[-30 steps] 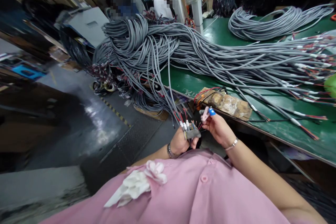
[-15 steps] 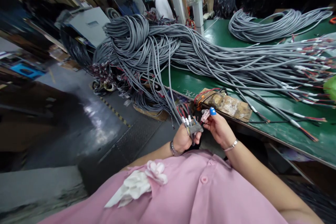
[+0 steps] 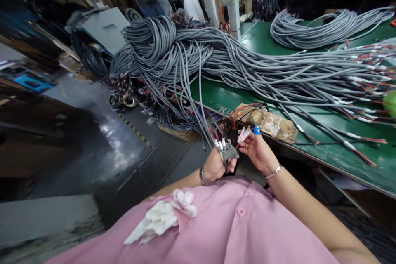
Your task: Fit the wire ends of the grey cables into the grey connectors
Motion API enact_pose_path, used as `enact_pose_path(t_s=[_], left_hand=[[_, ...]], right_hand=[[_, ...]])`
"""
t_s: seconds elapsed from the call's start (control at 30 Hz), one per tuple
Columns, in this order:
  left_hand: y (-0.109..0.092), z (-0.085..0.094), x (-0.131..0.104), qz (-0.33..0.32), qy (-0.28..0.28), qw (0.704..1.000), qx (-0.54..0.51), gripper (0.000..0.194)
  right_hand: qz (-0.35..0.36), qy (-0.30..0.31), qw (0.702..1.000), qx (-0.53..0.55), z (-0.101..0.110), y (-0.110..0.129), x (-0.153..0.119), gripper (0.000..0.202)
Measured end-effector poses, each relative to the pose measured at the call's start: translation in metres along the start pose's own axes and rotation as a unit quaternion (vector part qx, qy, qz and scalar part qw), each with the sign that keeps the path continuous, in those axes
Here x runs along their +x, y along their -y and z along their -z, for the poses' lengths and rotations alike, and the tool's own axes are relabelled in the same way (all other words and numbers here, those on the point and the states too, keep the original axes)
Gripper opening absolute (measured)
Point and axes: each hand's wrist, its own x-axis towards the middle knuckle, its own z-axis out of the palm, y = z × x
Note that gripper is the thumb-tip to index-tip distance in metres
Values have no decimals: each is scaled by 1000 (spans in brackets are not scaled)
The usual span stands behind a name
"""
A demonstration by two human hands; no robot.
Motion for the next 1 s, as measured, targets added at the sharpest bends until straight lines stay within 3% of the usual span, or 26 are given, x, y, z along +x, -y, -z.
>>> enact_pose_path(t_s=[0.1,0.27,0.47,0.67,0.83,1.0], left_hand=[[0,-1,-6,-3,-10,1000,1,30],[-4,-6,-9,-20,-42,999,-9,31],[-7,-11,-2,-22,-52,998,-8,31],[-1,-10,2,-13,-56,998,-3,32],[3,-8,4,-15,-60,998,2,31],[4,-7,3,-7,-62,998,0,33]], right_hand=[[-8,23,1000,-17,0,2,-1,39],[58,-10,995,-81,-1,0,-3,20],[117,-54,986,-108,3,-7,-1,37],[50,-16,998,-45,2,-8,8,40],[68,-45,997,-5,0,-8,13,32],[59,-33,998,-6,1,-11,9,38]])
